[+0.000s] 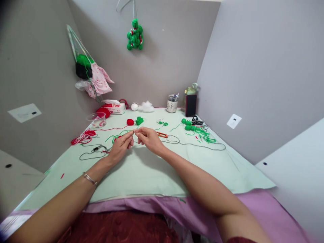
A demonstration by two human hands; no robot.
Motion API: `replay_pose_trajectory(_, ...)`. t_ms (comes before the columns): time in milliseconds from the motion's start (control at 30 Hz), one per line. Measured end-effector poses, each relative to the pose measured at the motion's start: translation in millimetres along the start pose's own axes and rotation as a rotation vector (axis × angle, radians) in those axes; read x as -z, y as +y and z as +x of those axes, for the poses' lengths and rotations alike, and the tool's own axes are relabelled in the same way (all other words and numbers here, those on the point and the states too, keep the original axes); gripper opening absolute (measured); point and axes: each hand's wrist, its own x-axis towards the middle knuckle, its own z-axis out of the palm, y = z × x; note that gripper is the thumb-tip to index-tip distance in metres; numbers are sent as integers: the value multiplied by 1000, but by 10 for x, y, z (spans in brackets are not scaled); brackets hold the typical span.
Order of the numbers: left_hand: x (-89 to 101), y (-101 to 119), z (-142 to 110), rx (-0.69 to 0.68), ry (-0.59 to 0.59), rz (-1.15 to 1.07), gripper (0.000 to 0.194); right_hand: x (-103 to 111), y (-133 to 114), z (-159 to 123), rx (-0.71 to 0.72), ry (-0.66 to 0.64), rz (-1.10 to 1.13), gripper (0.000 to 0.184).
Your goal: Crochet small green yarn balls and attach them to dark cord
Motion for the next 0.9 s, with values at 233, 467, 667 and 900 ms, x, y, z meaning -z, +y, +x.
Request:
replay_pose_trajectory(233,-8,-37,-1,-40,-31,75,49,9,1,-5,-24,-15,-61,22)
replay_pose_trajectory(467,-11,-50,-1,-50,-42,82,51,-22,17,-15,-2,-10,-78,18)
replay_pose_trajectory(667,-16,-42,-3,-40,-33,100,51,-27,21,-10,-8,17,-101,16)
replay_pose_trajectory(900,-20,-21,-15,-31,-48,103,52,-35,-1,-20,-57,-23,13,18)
